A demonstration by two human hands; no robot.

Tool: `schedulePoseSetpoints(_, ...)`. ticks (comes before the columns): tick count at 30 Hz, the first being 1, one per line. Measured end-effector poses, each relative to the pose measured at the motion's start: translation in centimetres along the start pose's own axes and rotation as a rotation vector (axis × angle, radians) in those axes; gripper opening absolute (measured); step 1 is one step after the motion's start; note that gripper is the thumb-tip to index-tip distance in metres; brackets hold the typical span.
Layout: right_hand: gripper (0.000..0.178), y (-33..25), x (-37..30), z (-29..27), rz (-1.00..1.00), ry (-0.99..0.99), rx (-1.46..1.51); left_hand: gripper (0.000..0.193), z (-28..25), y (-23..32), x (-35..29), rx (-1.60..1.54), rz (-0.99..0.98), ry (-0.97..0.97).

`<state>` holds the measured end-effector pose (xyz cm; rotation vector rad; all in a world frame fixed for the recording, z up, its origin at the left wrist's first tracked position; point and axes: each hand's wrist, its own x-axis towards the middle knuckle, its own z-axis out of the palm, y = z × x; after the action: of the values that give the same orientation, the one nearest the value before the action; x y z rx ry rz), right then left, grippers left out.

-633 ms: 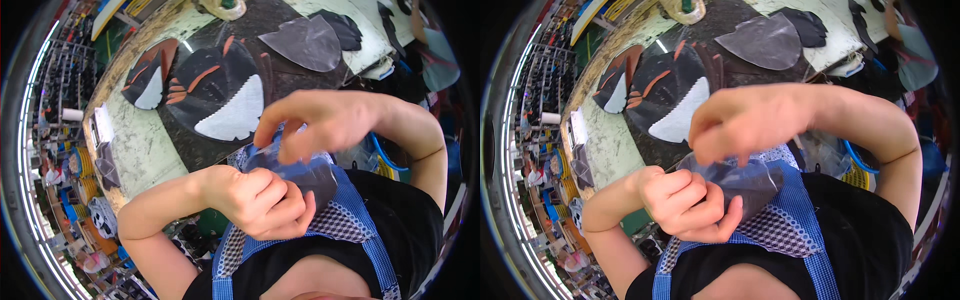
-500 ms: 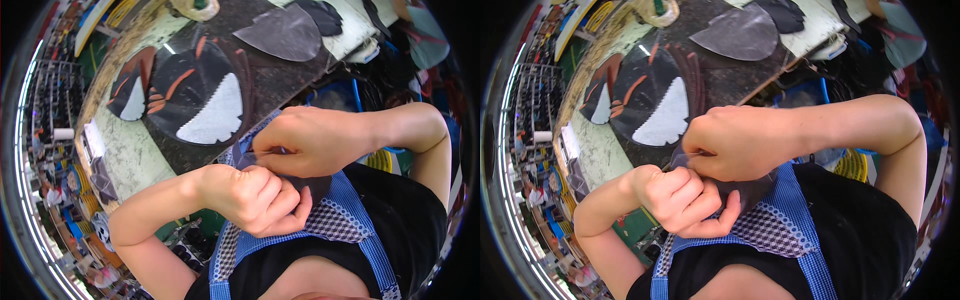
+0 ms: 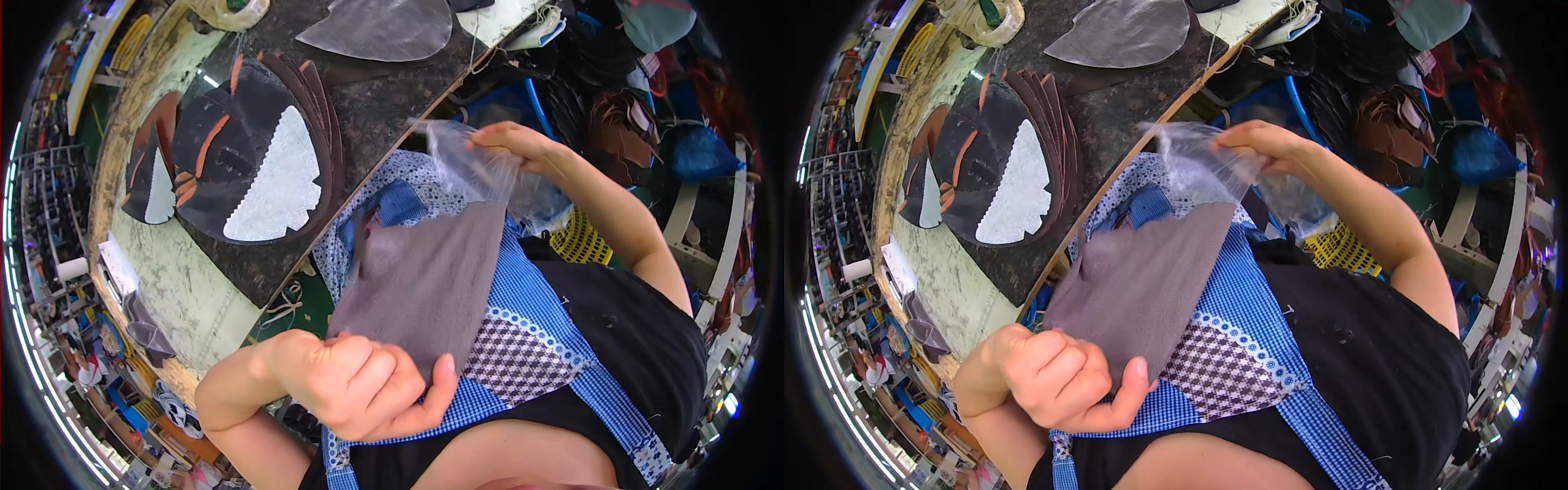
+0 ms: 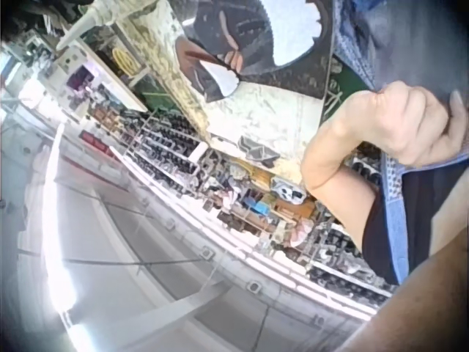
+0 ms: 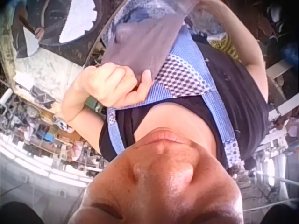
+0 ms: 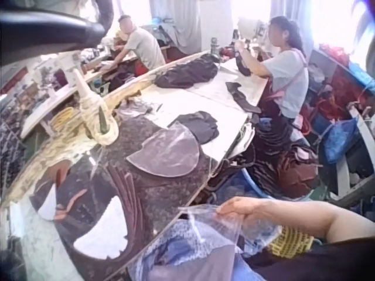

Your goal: The person assembles leather shoe upper parts by hand, peeling off adhesive backing from the leather pieces and pressing them together to form the lining.

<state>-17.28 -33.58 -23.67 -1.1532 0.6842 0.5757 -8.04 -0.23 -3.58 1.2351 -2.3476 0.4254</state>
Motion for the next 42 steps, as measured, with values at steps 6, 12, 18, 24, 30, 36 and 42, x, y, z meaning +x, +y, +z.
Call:
schedulePoseSetpoints(6, 0.027, 9.9, 2.7, -10.3, 0.081, -0.056, 0.356, 0.029, -2.7, -0.3, -0.3, 0.1, -0.152, -0.132)
schedulePoseSetpoints(12, 0.056, -7.2, -5.6, 1.0, -0.485, -0.087, -0.483, 0.039, -5.2, -2.6, 1.4, -0.005, -0.606, -0.152)
schedulePoseSetpoints(18, 0.047, -15.4, -4.1, 15.5, -0.957, -0.703, -0.178, 0.014, -7.4, -6.2, -0.5, 0.325, -1.045, 0.203)
schedulePoseSetpoints(24, 0.014, -19.6, -3.8, 20.0, -1.557, -0.077, -0.64, 0.019, -7.7, -5.2, -7.6, -0.265, -1.567, 0.713)
schedulePoseSetpoints(30, 0.009, -26.0, -5.6, 22.9, -1.787, -0.34, -1.131, 0.049, -10.1, -9.7, -1.1, 0.014, -1.209, 0.076)
schedulePoseSetpoints(36, 0.086, -26.6, 1.0, 16.6, -0.593, -1.144, 0.277, 0.023, -12.1, -13.6, -1.0, -0.536, -1.226, 0.364)
schedulePoseSetpoints(42, 0.092, -20.3, 1.6, 18.1, -0.495, -0.925, 0.613, 0.023, -10.5, -13.2, -4.7, -0.67, -1.545, 1.074)
